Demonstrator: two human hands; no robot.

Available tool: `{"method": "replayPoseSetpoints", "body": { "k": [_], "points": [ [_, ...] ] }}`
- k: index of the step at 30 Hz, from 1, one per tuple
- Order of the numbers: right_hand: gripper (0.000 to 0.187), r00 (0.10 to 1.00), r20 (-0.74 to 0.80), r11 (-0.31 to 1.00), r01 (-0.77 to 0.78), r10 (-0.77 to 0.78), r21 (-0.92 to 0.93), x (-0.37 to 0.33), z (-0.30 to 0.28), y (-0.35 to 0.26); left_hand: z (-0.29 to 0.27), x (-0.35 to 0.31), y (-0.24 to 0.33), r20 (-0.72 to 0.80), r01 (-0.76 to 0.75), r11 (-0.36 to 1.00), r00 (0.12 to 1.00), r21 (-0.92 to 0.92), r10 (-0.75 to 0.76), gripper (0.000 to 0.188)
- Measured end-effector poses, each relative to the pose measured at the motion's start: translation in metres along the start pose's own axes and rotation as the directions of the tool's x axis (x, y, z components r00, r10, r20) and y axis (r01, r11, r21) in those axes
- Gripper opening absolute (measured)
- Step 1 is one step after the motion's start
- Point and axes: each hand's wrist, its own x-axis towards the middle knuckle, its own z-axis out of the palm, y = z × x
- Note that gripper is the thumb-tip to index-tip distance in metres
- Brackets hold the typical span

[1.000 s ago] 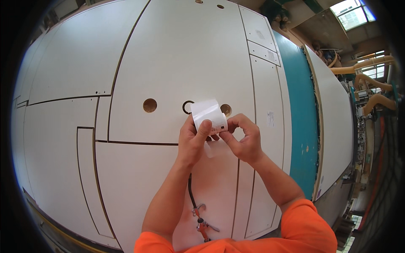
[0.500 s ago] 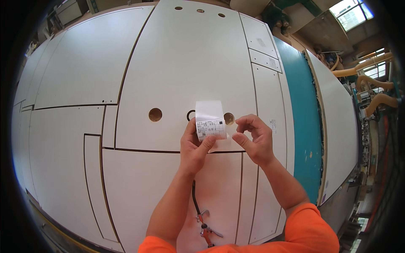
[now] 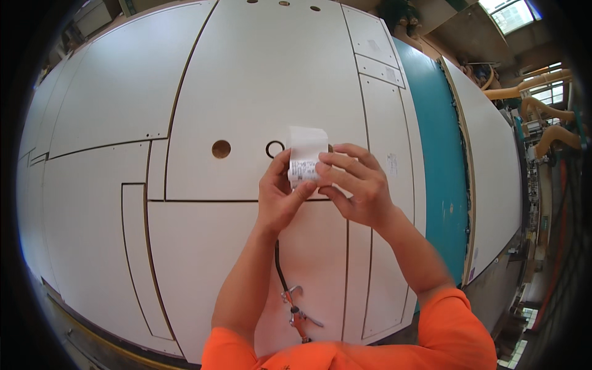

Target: The person operates a CNC machine control panel using a keyboard and mouse, then walks to a large sheet of cut panels and applies adhesive labels to several pieces. The person handles a roll of labels and places them on the panel surface.

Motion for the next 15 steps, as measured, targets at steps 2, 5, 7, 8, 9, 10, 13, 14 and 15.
{"method": "replayPoseSetpoints", "body": {
  "k": [2, 5, 7, 8, 9, 10, 13, 14, 15],
  "points": [
    [0.032, 0.999, -0.044, 0.998, 0.003, -0.006, -0.067, 0.002, -0.013, -0.008, 0.004, 0.0, 0.009, 0.002, 0.07, 0.997, 0.998, 0.006, -0.07, 0.057],
    [0.028, 0.999, -0.038, 0.999, -0.007, 0.005, -0.048, 0.0, -0.036, -0.024, 0.015, -0.01, 0.021, 0.045, 0.061, 0.997, 0.997, 0.036, -0.063, 0.053],
    [0.027, 0.998, -0.057, 1.0, -0.015, 0.016, 0.005, -0.003, -0.055, -0.036, 0.025, -0.02, 0.033, 0.073, 0.067, 0.995, 0.995, 0.075, -0.072, 0.052],
    [0.026, 0.998, -0.055, 1.0, -0.014, 0.015, 0.016, -0.008, -0.065, -0.044, 0.031, -0.029, 0.041, 0.076, 0.069, 0.991, 0.994, 0.116, -0.078, 0.052],
    [0.026, 0.999, -0.053, 1.0, -0.01, 0.011, 0.027, -0.013, -0.076, -0.053, 0.038, -0.041, 0.052, 0.077, 0.069, 0.985, 0.994, 0.158, -0.082, 0.052],
    [0.025, 0.998, -0.062, 0.999, 0.0, 0.002, 0.038, -0.014, -0.083, -0.061, 0.044, -0.048, 0.065, 0.082, 0.06, 0.976, 0.994, 0.208, -0.078, 0.052],
    [0.027, 0.993, -0.09, 0.987, -0.059, 0.073, 0.15, -0.03, -0.101, -0.107, 0.056, -0.092, 0.093, 0.125, -0.013, 0.966, 0.992, 0.259, -0.021, 0.058],
    [0.028, 0.99, -0.126, 0.986, -0.04, 0.061, 0.165, -0.036, -0.107, -0.124, 0.058, -0.11, 0.101, 0.145, -0.048, 0.959, 0.989, 0.278, 0.007, 0.06],
    [0.028, 0.986, -0.159, 0.983, -0.022, 0.051, 0.18, -0.041, -0.113, -0.142, 0.062, -0.128, 0.11, 0.149, -0.057, 0.962, 0.989, 0.269, 0.017, 0.062]
  ]
}}
